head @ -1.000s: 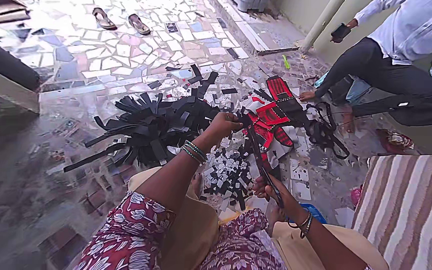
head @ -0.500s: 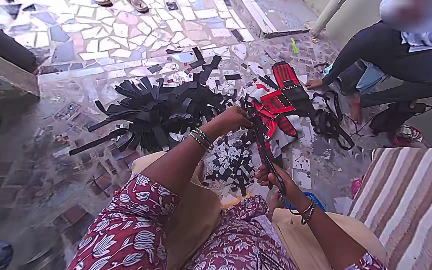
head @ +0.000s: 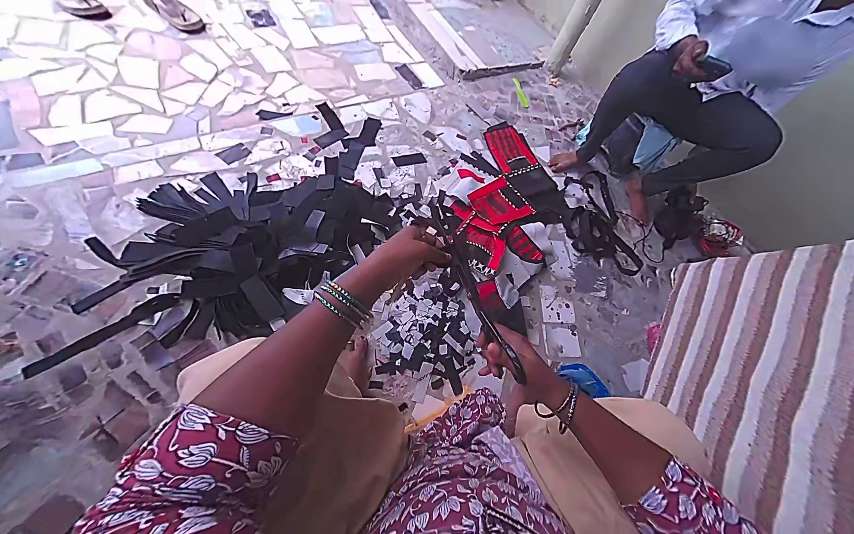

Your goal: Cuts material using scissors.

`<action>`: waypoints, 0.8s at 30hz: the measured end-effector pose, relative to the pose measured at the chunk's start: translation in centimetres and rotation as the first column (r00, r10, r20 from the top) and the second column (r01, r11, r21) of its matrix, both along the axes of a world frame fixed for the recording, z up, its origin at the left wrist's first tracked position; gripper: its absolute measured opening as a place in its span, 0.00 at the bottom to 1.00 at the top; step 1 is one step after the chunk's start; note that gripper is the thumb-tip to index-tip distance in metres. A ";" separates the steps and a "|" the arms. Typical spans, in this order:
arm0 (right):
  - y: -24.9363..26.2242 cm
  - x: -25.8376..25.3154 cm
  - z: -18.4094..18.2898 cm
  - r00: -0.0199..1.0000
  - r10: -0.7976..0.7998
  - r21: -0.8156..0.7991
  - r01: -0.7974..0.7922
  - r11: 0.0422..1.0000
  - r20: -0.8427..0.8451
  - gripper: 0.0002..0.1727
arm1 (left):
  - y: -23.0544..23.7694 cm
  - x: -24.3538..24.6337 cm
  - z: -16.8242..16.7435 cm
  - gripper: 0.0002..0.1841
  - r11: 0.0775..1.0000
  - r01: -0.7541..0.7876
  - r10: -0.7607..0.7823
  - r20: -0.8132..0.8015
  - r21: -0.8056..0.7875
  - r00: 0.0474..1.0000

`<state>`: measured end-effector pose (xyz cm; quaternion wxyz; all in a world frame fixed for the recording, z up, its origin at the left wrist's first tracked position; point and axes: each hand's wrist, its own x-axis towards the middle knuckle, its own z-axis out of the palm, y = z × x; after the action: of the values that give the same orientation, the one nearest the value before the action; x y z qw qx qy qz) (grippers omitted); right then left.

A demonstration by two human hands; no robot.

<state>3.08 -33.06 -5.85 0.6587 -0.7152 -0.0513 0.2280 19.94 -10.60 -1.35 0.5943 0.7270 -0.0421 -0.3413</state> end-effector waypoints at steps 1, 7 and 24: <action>-0.1 -0.1 0.0 1.000 0.000 0.004 -0.001 1.000 0.018 0.26 | -0.2 0.0 -0.2 0.07 1.000 -0.004 0.004 0.005 -0.001 1.000; 0.2 0.2 -0.1 1.000 -0.004 0.004 0.004 1.000 0.005 0.18 | -0.1 -0.1 -1.1 0.11 0.998 -0.067 0.067 0.022 -0.002 0.998; 0.3 0.0 -0.6 0.999 -0.022 -0.044 0.023 0.999 0.027 0.23 | 0.2 0.2 -1.9 0.09 0.997 -0.059 0.060 0.033 -0.047 0.998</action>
<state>3.12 -32.80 -6.44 0.6445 -0.7330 -0.0469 0.2122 20.10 -10.37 -3.24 0.6200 0.7198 -0.0384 -0.3100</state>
